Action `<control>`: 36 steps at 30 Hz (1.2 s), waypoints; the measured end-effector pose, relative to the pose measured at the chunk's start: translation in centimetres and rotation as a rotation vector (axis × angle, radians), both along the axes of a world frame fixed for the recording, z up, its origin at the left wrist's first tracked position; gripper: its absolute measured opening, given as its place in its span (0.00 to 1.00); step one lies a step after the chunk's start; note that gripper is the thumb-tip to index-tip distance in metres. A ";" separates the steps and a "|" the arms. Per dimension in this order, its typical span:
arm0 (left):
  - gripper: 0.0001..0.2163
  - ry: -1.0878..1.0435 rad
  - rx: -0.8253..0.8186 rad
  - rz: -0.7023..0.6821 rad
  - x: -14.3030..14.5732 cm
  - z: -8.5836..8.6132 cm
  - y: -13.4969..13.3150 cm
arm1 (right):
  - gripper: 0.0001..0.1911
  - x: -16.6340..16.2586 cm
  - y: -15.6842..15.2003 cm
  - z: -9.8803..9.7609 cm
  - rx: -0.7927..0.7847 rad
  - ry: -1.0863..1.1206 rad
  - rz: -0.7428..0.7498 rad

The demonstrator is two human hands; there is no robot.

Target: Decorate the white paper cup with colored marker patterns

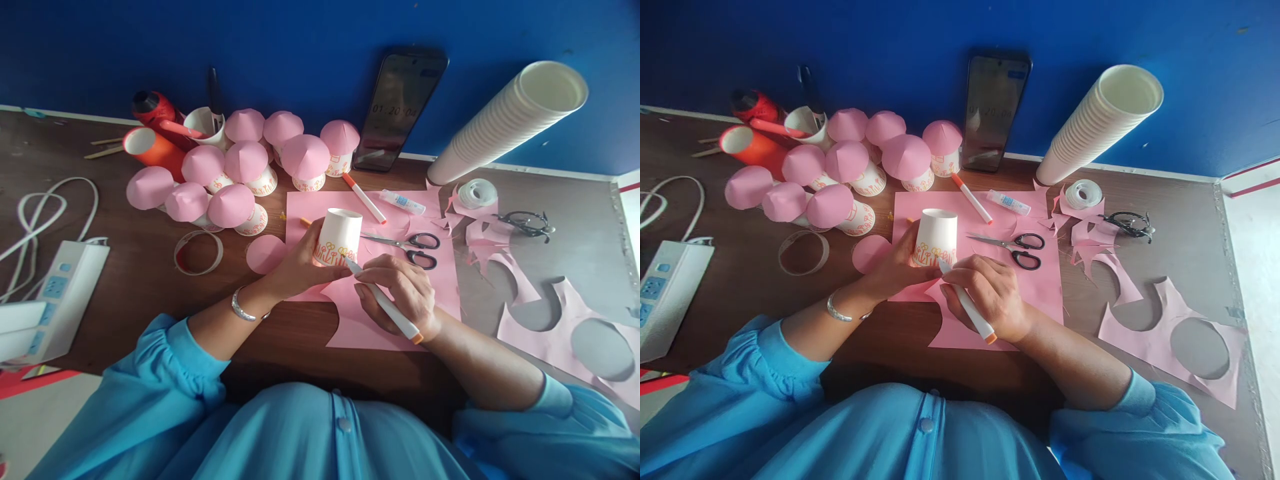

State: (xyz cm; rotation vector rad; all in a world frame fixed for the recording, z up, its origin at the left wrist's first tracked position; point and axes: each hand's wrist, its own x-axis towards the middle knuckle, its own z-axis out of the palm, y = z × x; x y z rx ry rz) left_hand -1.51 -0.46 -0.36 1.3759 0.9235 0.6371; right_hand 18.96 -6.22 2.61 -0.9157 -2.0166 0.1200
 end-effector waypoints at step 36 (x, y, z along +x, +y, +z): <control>0.31 -0.296 -0.332 0.035 0.1 0.4 0.1 | 0.15 0.5 0.3 -0.2 0.027 0.086 0.023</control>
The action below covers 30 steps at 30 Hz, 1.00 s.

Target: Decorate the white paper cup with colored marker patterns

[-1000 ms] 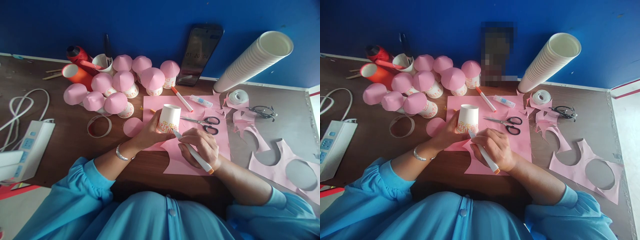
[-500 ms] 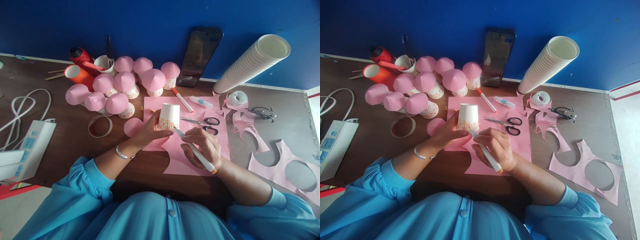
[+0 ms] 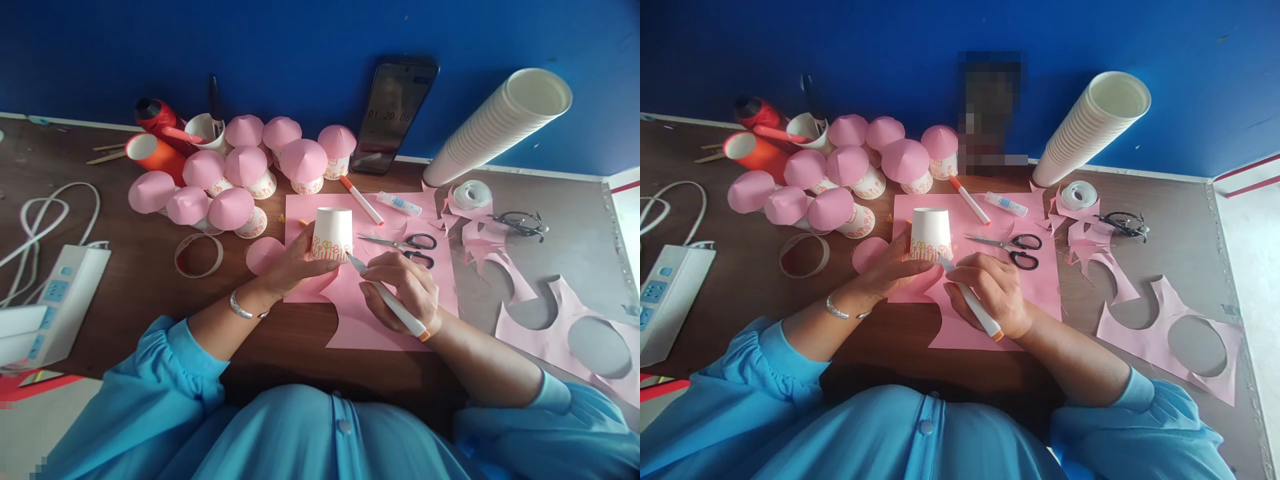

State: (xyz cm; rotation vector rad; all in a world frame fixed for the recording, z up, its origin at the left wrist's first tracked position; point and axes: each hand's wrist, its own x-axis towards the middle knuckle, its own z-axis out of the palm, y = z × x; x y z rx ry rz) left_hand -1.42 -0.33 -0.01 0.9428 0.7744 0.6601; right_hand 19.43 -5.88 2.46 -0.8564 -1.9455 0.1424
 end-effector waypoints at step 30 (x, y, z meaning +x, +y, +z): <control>0.29 0.022 0.068 -0.020 -0.4 -0.3 -0.1 | 0.15 0.0 0.0 -0.2 -0.011 -0.047 -0.014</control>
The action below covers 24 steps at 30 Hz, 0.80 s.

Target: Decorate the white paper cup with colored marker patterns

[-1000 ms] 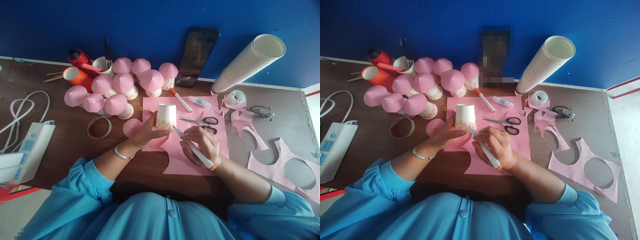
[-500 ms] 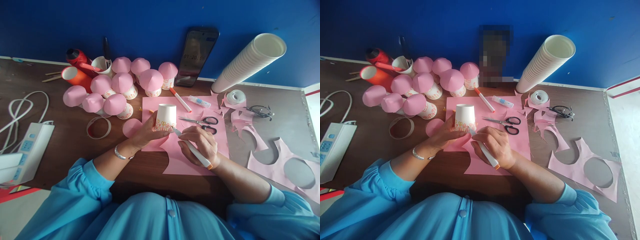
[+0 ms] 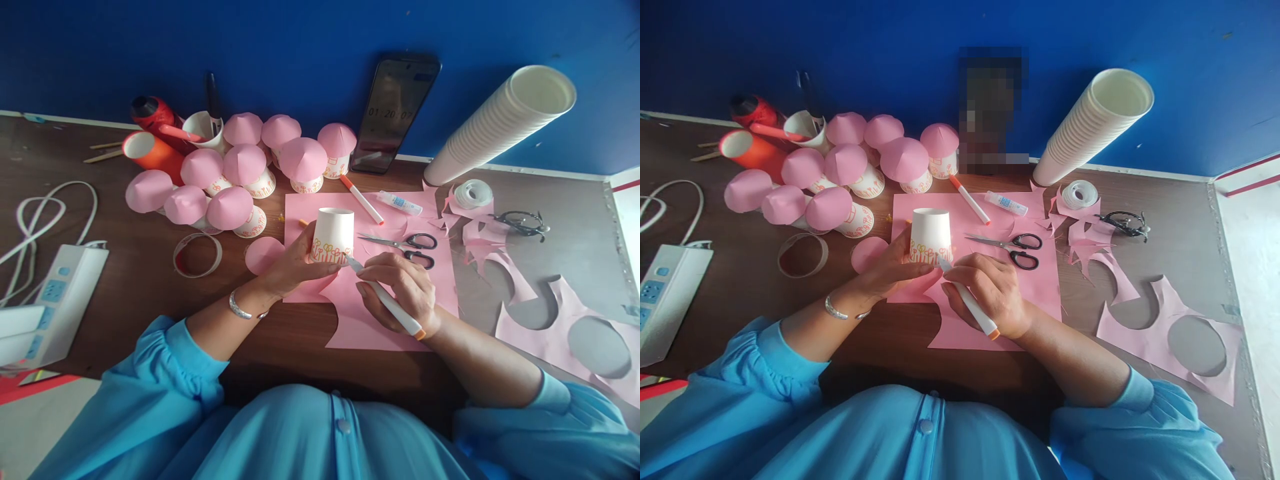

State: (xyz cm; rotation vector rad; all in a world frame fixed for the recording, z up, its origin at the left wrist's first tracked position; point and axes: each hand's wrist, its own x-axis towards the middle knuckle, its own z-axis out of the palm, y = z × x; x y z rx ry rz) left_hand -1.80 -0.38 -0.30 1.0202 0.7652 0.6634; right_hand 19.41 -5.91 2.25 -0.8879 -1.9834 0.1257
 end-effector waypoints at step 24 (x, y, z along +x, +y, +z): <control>0.28 -0.030 -0.023 -0.001 0.0 0.0 0.0 | 0.12 0.0 0.1 0.1 0.005 0.006 0.000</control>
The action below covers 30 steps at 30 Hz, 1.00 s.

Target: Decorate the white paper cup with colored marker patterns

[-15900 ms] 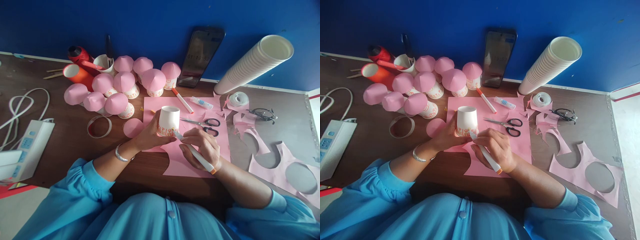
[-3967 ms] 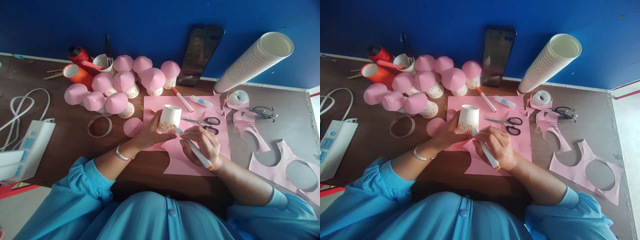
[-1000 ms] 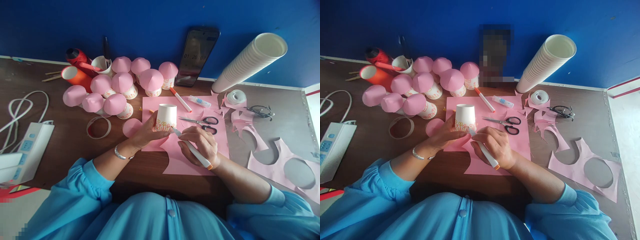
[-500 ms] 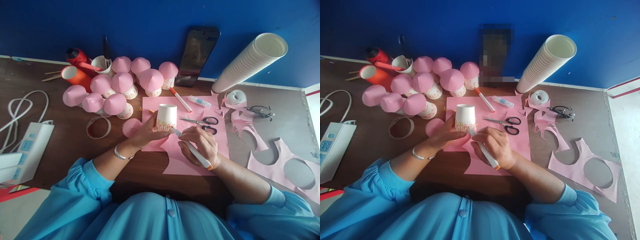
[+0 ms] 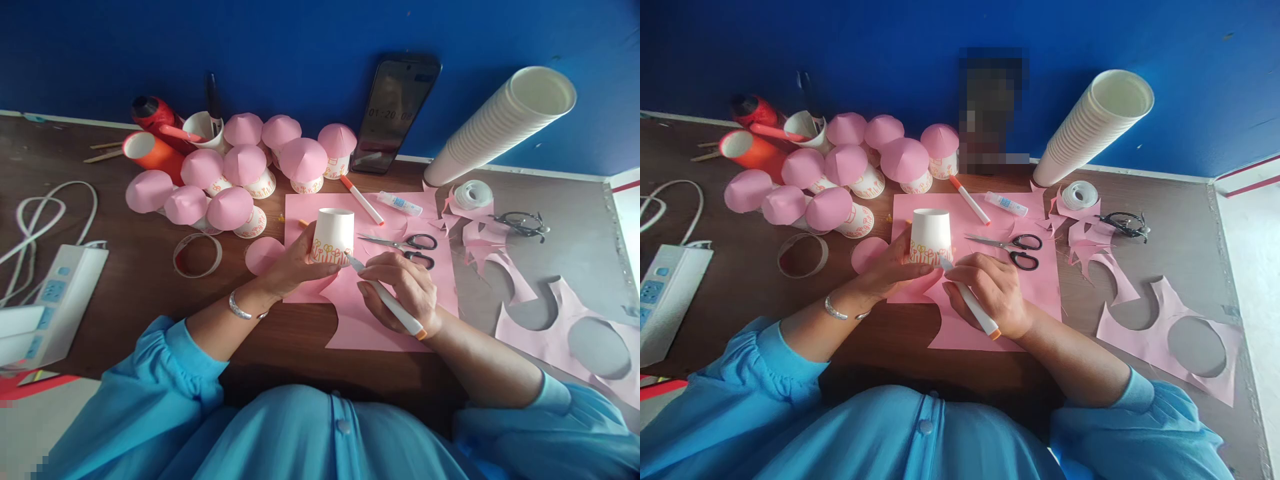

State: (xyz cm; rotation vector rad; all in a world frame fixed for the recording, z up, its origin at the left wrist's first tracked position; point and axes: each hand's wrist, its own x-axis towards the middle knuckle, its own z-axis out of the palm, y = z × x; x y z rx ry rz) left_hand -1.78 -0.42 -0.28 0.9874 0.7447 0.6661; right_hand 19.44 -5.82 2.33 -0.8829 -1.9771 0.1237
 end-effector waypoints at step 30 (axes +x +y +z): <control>0.25 -0.027 -0.047 0.034 0.1 0.3 -0.2 | 0.09 0.0 -0.1 0.2 0.012 -0.001 0.008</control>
